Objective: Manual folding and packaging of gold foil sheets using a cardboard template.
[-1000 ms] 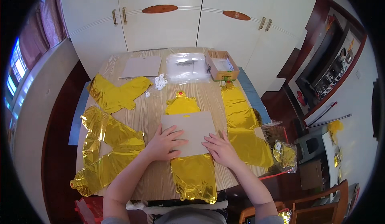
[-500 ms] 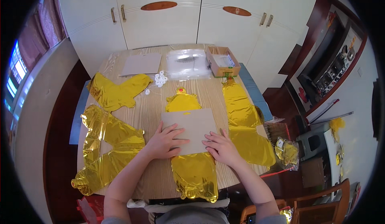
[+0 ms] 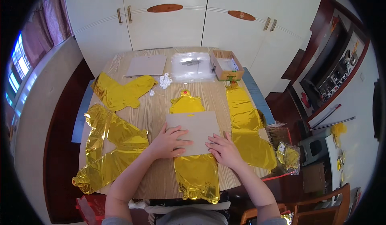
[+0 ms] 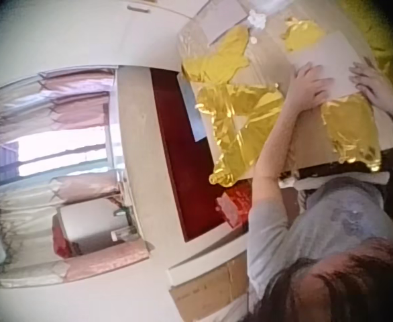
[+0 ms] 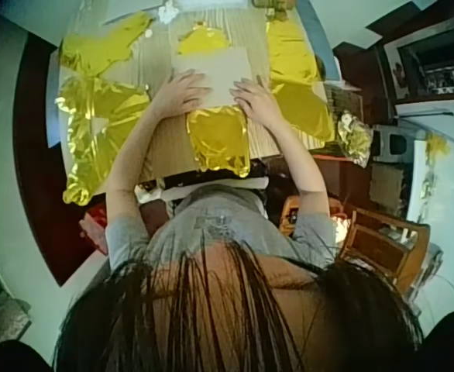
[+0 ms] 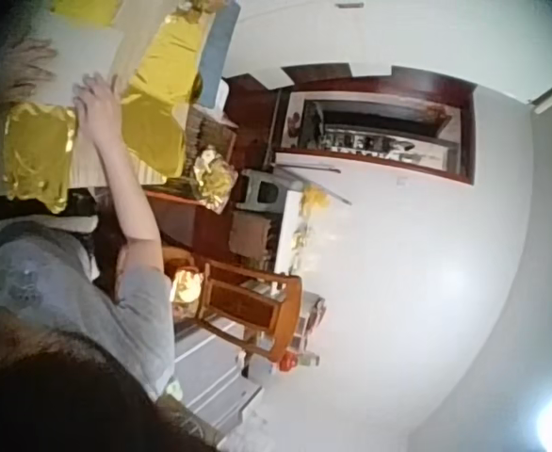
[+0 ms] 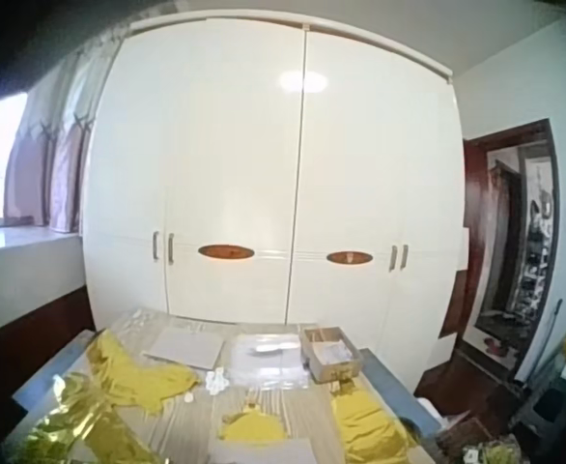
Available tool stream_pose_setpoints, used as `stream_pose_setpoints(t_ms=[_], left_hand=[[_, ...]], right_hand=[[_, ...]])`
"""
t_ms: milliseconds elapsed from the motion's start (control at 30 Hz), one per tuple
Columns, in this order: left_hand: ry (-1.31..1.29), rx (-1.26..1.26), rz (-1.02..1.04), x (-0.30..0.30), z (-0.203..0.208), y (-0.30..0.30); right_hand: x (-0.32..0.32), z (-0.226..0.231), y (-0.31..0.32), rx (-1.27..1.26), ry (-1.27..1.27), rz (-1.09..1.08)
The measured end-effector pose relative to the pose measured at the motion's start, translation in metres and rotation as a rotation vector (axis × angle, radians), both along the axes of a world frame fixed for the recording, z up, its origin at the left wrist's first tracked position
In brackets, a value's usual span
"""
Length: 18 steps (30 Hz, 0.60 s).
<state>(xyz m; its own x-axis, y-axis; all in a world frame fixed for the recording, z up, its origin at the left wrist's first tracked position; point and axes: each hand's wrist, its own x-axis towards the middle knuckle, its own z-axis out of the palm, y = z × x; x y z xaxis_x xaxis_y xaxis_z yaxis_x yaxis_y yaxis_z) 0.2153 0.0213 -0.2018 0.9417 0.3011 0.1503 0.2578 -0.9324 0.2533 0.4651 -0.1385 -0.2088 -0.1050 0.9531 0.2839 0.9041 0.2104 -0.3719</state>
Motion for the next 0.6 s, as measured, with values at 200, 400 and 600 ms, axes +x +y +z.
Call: stream_pose_setpoints(t_ms=[200,400,600], left_hand=[[-0.015,0.021,0.005,-0.0006,-0.0003,-0.0015],[-0.025,0.014,0.005,-0.0006,0.0004,-0.0021],[0.024,0.011,-0.004,-0.0006,0.0017,-0.0017]], right_hand=[[-0.0015,-0.0009,-0.0001,0.023,0.009,0.008],[-0.0022,0.0009,-0.0011,0.002,-0.036,0.004],[-0.002,-0.0006,-0.0003,-0.012,-0.034,0.012]])
